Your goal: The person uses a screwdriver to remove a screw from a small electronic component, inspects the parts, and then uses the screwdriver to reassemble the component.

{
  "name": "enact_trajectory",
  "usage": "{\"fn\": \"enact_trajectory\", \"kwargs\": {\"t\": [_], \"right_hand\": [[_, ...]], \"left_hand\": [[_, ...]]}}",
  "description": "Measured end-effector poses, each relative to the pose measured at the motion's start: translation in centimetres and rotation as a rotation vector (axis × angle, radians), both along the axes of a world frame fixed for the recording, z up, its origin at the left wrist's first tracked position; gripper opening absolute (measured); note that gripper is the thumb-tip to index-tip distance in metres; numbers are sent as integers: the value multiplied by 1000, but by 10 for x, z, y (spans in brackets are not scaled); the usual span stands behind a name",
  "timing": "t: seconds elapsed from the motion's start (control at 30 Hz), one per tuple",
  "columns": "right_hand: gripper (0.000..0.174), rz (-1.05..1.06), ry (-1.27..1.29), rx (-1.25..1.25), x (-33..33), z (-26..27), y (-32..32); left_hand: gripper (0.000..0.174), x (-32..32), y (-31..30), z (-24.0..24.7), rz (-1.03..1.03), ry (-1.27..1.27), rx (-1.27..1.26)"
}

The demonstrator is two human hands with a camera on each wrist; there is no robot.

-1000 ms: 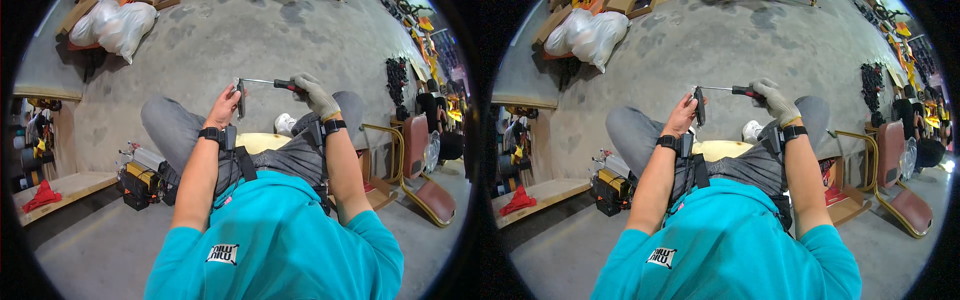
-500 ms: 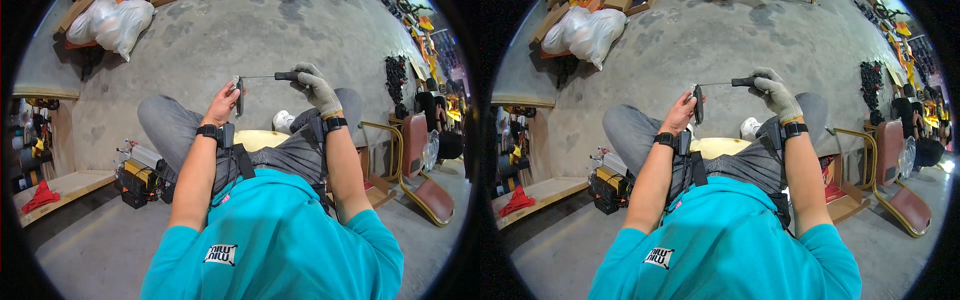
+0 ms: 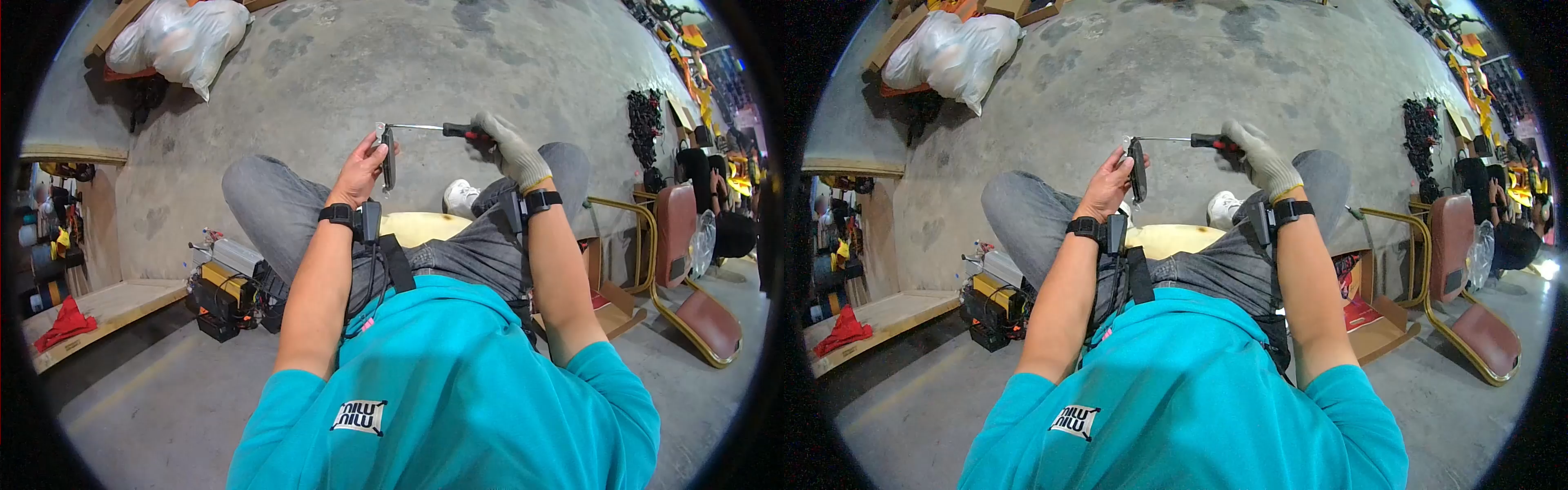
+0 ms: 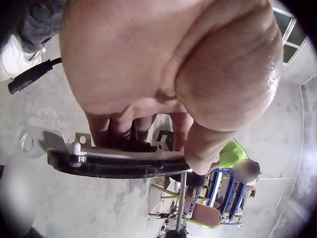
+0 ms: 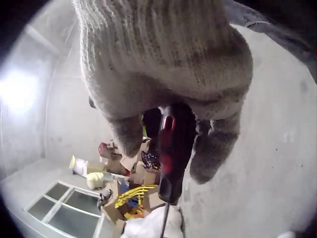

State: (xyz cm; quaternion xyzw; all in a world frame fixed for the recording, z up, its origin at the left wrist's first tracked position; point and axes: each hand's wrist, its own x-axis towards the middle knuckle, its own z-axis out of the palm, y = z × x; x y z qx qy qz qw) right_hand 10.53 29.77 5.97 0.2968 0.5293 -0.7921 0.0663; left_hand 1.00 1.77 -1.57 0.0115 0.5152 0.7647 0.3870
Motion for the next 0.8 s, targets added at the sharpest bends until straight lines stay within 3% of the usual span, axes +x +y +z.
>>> {"fn": "enact_trajectory", "kwargs": {"t": [0.1, 0.13, 0.2, 0.33, 0.4, 0.53, 0.6, 0.73, 0.8], "right_hand": [[39, 149, -52, -23, -2, -8, 13], [39, 147, -51, -21, -1, -8, 11], [35, -81, 155, 88, 0, -8, 3], [33, 16, 199, 117, 1, 4, 4], [32, -17, -9, -3, 1, 7, -3], [32, 43, -11, 81, -2, 0, 3], [32, -75, 179, 139, 0, 1, -2], [33, 31, 203, 89, 1, -4, 6], [36, 48, -29, -22, 1, -7, 5]], "left_hand": [[48, 1, 0, 1, 22, -21, -9], [48, 1, 0, 1, 20, -20, -8], [48, 1, 0, 0, -6, 4, 2], [48, -1, 0, -5, -21, 5, 9], [49, -2, -1, -4, -4, -14, 20], [50, 0, 0, -5, 7, -16, -10], [52, -1, -1, -5, -32, 8, 17], [52, -2, -2, -5, -25, -3, 12], [48, -2, -1, -5, -10, 16, 8]]}}
